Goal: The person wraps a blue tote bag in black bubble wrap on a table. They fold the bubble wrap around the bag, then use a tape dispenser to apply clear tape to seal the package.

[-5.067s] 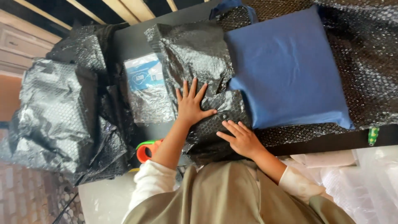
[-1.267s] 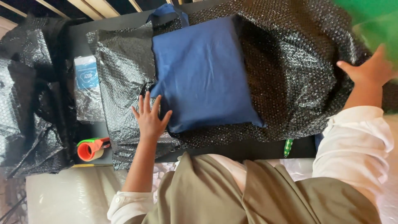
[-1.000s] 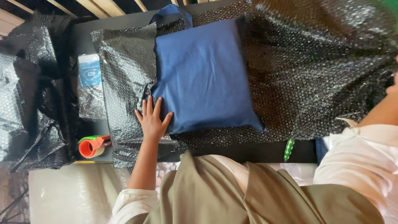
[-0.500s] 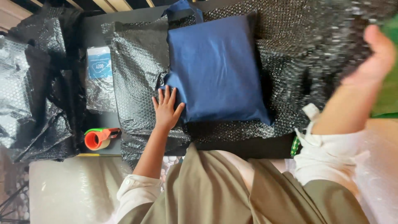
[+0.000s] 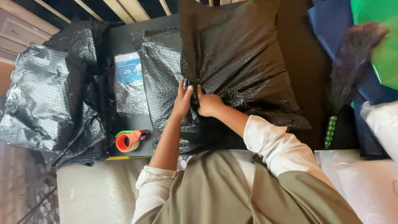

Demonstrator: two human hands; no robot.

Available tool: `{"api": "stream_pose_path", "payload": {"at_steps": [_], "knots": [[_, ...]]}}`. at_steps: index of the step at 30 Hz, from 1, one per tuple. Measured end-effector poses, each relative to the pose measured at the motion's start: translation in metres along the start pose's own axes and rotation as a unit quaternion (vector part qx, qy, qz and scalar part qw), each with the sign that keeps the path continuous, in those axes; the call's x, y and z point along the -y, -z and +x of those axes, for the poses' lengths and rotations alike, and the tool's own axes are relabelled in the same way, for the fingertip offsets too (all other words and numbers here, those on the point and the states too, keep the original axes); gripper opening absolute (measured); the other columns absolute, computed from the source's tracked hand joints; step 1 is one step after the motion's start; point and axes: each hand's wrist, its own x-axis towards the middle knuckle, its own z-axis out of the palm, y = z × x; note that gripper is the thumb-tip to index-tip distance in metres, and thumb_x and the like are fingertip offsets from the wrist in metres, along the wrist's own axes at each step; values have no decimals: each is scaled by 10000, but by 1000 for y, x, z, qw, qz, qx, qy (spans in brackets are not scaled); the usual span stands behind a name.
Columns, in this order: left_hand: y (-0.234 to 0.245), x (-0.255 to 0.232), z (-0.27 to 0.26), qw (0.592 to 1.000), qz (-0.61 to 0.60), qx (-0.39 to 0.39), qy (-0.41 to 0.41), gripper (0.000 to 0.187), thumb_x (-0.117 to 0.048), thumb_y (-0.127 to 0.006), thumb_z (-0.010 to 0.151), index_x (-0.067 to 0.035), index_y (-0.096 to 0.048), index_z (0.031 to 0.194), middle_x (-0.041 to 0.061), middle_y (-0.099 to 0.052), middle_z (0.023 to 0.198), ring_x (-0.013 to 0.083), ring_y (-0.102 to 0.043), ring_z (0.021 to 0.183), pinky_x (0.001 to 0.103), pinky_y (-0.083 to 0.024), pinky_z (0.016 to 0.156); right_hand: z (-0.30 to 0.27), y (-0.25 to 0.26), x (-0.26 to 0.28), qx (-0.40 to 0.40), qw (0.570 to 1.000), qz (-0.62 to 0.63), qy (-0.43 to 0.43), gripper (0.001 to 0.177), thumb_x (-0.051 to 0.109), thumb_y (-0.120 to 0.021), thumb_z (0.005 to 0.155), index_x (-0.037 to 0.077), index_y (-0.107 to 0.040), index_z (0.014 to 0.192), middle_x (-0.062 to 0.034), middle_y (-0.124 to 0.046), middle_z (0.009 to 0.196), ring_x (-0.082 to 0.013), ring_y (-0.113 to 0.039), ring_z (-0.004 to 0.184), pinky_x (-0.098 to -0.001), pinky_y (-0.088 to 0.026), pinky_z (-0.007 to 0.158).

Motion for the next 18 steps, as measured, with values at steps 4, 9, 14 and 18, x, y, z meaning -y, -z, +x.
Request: {"api": "stream_pose_path", "payload": {"at_steps": [4, 9, 14, 18], "knots": [[-13, 22, 27, 985, 122, -116, -44, 929, -542, -699, 955, -118, -203, 1617, 196, -653, 1323, 351, -681, 1154, 469, -558, 915, -6, -14, 10, -46, 998, -31, -21, 743, 376, -645, 837, 3, -428, 1443, -182, -758, 970, -381, -740, 980, -587, -586, 838], [-9, 60, 74, 964, 185, -180, -64, 314, -451, -724, 941, -217, -691, 1149, -1, -773, 1020, 221, -751, 940, 401, -595, 750, -33, -17, 25, -95, 995, 14, -8, 897, 189, -624, 877, -57, -196, 1626, -240, -744, 882, -422, -720, 868, -499, -575, 745], [2, 58, 72, 983, 47, -150, -91, 223, -283, -681, 1001, -86, -714, 1098, 120, -721, 970, 307, -730, 906, 434, -590, 751, -78, -37, 34, -90, 993, 78, -4, 743, 19, -537, 956, 109, -254, 1637, -271, -602, 1366, -442, -609, 1219, -550, -500, 1024], [1, 50, 59, 985, 25, -136, -100, 213, -258, -669, 1007, -71, -697, 1104, 112, -701, 904, 274, -708, 873, 427, -567, 733, -95, -59, 41, -111, 967, 228, -22, 694, 11, -556, 963, 123, -292, 1594, -344, -487, 1432, -513, -606, 1208, -604, -568, 938]]}}
